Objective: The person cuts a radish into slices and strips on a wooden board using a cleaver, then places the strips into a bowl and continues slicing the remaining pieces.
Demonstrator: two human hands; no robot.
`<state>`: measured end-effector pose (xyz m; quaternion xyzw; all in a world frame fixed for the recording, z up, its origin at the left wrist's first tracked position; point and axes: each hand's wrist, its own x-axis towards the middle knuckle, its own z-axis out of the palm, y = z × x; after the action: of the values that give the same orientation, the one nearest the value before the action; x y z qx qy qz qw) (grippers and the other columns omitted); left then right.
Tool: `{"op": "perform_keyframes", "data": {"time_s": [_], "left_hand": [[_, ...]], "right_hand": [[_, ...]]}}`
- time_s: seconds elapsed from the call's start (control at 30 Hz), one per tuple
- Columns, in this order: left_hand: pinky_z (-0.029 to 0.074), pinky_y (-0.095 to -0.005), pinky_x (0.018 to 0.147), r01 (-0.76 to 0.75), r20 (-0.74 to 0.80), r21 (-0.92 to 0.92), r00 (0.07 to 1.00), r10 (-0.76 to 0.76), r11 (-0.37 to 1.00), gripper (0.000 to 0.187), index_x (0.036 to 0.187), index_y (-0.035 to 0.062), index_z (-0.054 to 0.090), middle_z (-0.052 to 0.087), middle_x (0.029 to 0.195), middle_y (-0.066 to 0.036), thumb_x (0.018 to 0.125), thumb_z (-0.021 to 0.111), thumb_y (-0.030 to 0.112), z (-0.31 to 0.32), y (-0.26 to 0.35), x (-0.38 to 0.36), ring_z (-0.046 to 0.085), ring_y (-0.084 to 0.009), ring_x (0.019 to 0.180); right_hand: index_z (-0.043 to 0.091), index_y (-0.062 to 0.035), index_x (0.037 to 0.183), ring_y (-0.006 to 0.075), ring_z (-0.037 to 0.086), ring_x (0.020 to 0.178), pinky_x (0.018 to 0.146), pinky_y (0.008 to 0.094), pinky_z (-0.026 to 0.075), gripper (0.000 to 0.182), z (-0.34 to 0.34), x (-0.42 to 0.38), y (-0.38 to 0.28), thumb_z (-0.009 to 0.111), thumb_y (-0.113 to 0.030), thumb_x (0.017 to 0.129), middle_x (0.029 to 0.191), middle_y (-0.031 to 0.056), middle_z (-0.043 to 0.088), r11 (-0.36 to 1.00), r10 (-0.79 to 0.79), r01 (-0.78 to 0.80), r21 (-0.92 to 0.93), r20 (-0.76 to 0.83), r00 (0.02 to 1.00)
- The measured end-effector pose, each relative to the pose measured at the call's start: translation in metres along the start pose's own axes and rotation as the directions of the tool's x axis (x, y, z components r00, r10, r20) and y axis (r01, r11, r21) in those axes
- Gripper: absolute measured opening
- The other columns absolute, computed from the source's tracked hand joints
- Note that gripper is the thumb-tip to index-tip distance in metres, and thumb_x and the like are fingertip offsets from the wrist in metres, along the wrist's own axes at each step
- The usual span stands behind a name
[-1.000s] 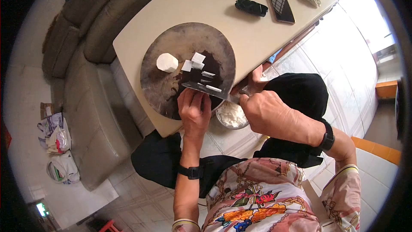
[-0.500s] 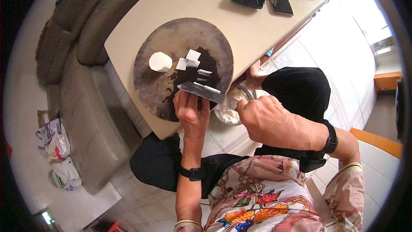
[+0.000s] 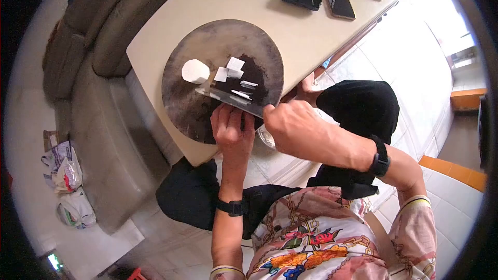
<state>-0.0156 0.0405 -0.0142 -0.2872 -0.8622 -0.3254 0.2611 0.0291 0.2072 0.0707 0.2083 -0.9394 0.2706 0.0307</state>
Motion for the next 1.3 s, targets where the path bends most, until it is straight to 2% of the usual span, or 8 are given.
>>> {"op": "perform_keyframes", "data": {"time_s": [0.1,0.53,0.63,0.77,0.87,1.17,1.23,1.3], "left_hand": [[0.047,-0.0440,0.080,0.007,0.016,0.015,1.000,-0.007,1.000,0.021,0.089,-0.0024,0.063,0.061,0.093,-0.016,0.070,0.070,0.003,0.000,0.003,0.001,0.057,-0.0361,0.089],[0.047,-0.0467,0.079,-0.026,0.036,0.042,0.999,0.025,0.999,0.028,0.095,-0.0013,0.063,0.060,0.097,-0.018,0.071,0.071,0.011,-0.002,-0.002,-0.004,0.055,-0.0403,0.091],[0.048,-0.0470,0.077,-0.027,0.029,0.046,0.999,0.025,0.999,0.029,0.094,-0.0014,0.064,0.060,0.098,-0.019,0.072,0.072,0.015,-0.003,-0.001,-0.002,0.056,-0.0420,0.090],[0.048,-0.0474,0.076,-0.044,-0.043,0.028,0.998,0.045,0.999,0.030,0.093,-0.0017,0.064,0.060,0.094,-0.019,0.071,0.074,0.016,0.001,-0.002,-0.001,0.056,-0.0427,0.084],[0.046,-0.0461,0.080,-0.018,-0.027,0.021,0.999,0.019,1.000,0.023,0.091,-0.0019,0.063,0.060,0.092,-0.018,0.070,0.069,0.006,0.000,0.001,0.001,0.056,-0.0393,0.085],[0.046,-0.0441,0.080,-0.001,0.006,-0.005,1.000,0.001,1.000,0.022,0.090,0.0004,0.062,0.059,0.094,-0.016,0.071,0.070,0.007,-0.002,0.000,-0.004,0.055,-0.0363,0.090],[0.046,-0.0441,0.080,0.005,0.011,0.016,1.000,-0.005,1.000,0.021,0.090,0.0004,0.062,0.059,0.094,-0.015,0.071,0.070,0.006,-0.003,0.000,-0.005,0.056,-0.0359,0.090],[0.047,-0.0441,0.079,0.014,0.012,0.031,1.000,-0.015,0.999,0.021,0.089,0.0004,0.062,0.059,0.094,-0.015,0.071,0.070,0.006,-0.001,0.000,-0.005,0.056,-0.0354,0.090]], "right_hand": [[0.050,0.0075,0.072,0.0366,0.061,0.052,0.046,0.0425,0.047,0.011,-0.012,-0.010,-0.006,0.056,0.002,0.064,0.053,0.0205,0.054,0.999,0.031,-0.028,-0.022,0.112,0.993],[0.051,0.0070,0.071,0.0351,0.063,0.055,0.047,0.0401,0.049,0.012,0.012,0.017,-0.007,0.058,0.000,0.064,0.056,0.0213,0.057,0.994,-0.078,0.080,-0.072,0.027,0.997],[0.050,0.0072,0.072,0.0360,0.063,0.055,0.048,0.0409,0.049,0.013,0.011,0.009,-0.003,0.058,0.001,0.064,0.056,0.0214,0.057,0.997,-0.052,0.051,-0.050,-0.009,0.999],[0.049,0.0073,0.073,0.0372,0.062,0.054,0.047,0.0425,0.047,0.014,-0.005,-0.005,-0.010,0.057,0.003,0.063,0.055,0.0211,0.055,0.999,0.008,-0.006,-0.032,0.063,0.998],[0.049,0.0075,0.073,0.0369,0.062,0.054,0.047,0.0424,0.047,0.014,-0.005,-0.005,-0.010,0.058,0.002,0.062,0.054,0.0207,0.055,1.000,0.011,-0.009,-0.027,0.091,0.996],[0.052,0.0066,0.071,0.0370,0.062,0.056,0.050,0.0422,0.049,0.010,0.013,0.022,-0.008,0.057,0.001,0.065,0.057,0.0215,0.057,0.997,-0.052,0.054,-0.059,0.034,0.998],[0.062,0.0025,0.067,0.0333,0.067,0.067,0.055,0.0402,0.053,0.007,0.013,0.017,-0.004,0.062,-0.005,0.065,0.071,0.0199,0.063,0.998,0.039,-0.036,-0.054,0.059,0.997],[0.061,0.0037,0.068,0.0346,0.066,0.066,0.055,0.0410,0.053,0.009,0.004,0.011,-0.006,0.060,-0.005,0.067,0.068,0.0202,0.063,0.994,0.072,-0.067,-0.085,0.047,0.996]]}}
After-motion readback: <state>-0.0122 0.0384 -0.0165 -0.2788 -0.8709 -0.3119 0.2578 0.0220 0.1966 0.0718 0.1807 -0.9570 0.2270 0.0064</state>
